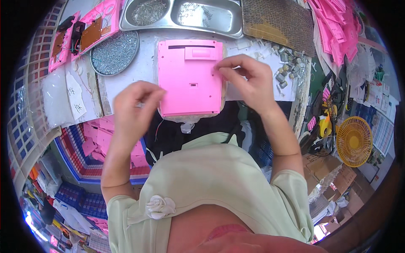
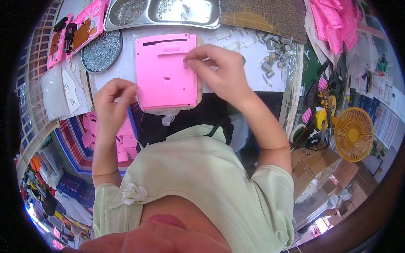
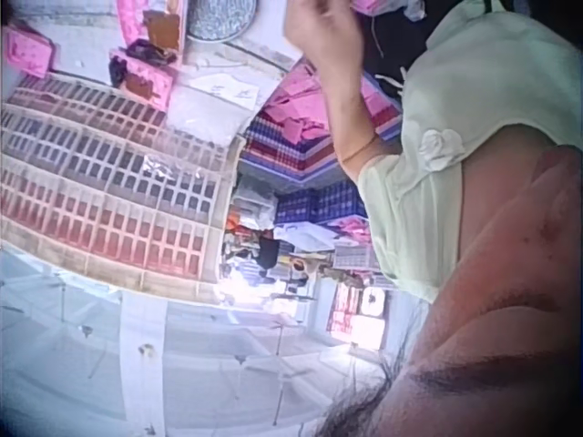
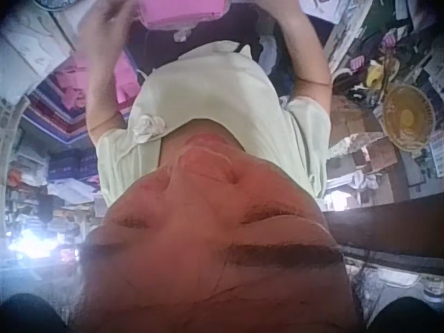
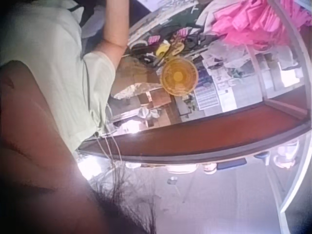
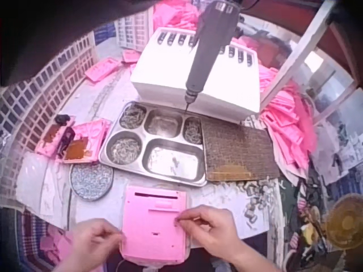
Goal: Assembling a pink toy sewing machine by soldering internal wires and attaching components.
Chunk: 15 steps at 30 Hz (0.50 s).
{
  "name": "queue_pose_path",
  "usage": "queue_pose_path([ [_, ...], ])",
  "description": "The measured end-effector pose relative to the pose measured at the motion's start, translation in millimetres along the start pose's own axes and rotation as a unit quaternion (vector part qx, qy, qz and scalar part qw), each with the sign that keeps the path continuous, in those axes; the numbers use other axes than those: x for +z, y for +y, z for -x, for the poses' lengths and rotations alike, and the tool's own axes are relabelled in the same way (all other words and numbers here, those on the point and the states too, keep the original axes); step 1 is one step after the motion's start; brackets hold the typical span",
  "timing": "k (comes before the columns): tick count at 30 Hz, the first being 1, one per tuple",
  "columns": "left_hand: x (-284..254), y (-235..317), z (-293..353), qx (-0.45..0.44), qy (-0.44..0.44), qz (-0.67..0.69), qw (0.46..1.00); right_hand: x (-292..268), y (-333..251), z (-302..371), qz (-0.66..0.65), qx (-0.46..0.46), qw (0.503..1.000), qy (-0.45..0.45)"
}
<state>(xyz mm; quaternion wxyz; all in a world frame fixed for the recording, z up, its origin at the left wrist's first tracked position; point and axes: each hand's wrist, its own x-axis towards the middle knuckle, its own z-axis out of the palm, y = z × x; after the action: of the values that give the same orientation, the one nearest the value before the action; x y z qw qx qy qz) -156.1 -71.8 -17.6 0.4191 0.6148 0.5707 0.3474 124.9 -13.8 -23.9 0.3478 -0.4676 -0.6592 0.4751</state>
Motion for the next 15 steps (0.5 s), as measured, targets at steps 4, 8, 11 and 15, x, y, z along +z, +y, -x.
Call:
queue_pose_path([
  [4, 40, 11, -9, 0.199, -0.025, -0.143, 0.969, 19, 21, 10, 0.11, -0.094, 0.986, 0.077],
  [8, 66, 11, -20, 0.316, -0.018, -0.211, 0.925, 28, 28, 16, 0.075, -0.042, 0.993, 0.078],
  [11, 73, 9, -24, 0.343, -0.03, -0.241, 0.908, 24, 24, 13, 0.001, 0.06, 0.997, 0.043],
  [15, 74, 9, -27, 0.368, -0.033, -0.257, 0.893, 21, 25, 13, -0.117, 0.066, 0.99, 0.037],
])
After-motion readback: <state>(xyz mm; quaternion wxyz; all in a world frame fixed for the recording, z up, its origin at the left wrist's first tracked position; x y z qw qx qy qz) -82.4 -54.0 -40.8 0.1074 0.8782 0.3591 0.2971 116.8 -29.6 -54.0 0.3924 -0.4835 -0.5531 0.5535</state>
